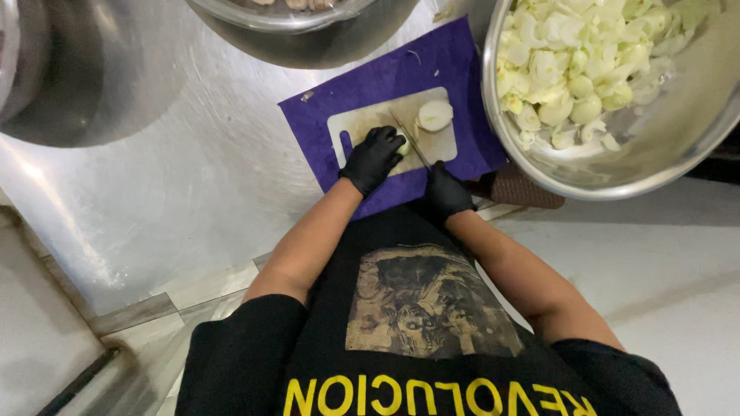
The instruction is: The person slices peeled onions on a small cutting board with a knife, cutting each onion into slices and transferring the cut slices into a large metal bowl beside the board, repeating with more onions from the workspace.
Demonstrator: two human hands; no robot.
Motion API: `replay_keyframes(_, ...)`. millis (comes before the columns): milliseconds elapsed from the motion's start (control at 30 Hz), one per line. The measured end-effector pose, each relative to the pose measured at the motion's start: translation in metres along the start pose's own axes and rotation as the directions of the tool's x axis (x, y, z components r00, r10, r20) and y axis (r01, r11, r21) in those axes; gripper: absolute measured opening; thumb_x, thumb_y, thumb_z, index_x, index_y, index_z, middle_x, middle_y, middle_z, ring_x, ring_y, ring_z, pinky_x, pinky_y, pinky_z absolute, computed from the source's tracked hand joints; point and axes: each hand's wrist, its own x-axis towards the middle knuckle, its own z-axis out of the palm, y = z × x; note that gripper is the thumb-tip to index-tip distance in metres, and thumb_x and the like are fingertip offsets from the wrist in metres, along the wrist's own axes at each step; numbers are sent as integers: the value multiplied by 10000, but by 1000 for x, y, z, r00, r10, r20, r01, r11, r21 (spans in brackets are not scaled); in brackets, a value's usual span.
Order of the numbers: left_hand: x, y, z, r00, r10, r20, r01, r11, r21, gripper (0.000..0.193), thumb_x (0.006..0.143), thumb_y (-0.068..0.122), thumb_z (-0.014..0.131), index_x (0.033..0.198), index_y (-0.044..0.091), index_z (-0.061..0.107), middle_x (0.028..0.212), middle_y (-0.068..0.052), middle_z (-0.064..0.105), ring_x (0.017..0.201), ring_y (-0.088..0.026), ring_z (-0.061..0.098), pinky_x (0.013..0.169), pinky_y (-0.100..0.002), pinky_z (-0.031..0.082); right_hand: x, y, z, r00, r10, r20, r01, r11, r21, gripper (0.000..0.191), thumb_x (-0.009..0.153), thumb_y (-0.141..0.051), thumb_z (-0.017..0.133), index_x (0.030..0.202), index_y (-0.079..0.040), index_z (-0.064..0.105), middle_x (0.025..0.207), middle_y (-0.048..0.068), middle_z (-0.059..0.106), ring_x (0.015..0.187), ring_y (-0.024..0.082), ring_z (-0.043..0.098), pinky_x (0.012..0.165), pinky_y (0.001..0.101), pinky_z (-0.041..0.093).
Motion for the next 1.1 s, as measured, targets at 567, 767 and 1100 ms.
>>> replay_keyframes(567,-6,-13,15,995,30,-97,-35,998,-57,352,856,204,743,1182,105,657,1222,-136,609,1189,-354,575,916,-444,536,-12,-12,-9,999,-27,28,28,999,-19,510,850,-382,703,1085,12,480,889,288,699,789,488,695,700,573,549)
replay_keyframes(767,-7,-9,16,998,12,-67,-14,1000,-26,248,897,211,737,1107,112,651,1222,-116,610,1194,-335,574,931,-435,545,5,-8,1,999,49,17,-49,999,-21,351,910,-243,618,1090,22,475,861,314,698,804,500,691,700,593,538)
replay_keyframes(1100,-6,-10,14,992,61,-112,-64,998,-18,205,898,213,733,1053,110,648,1188,-115,604,1152,-336,585,893,-446,552,-1,0,3,999,-25,34,27,998,-61,591,757,-322,710,1137,40,440,838,304,689,766,498,688,662,572,545)
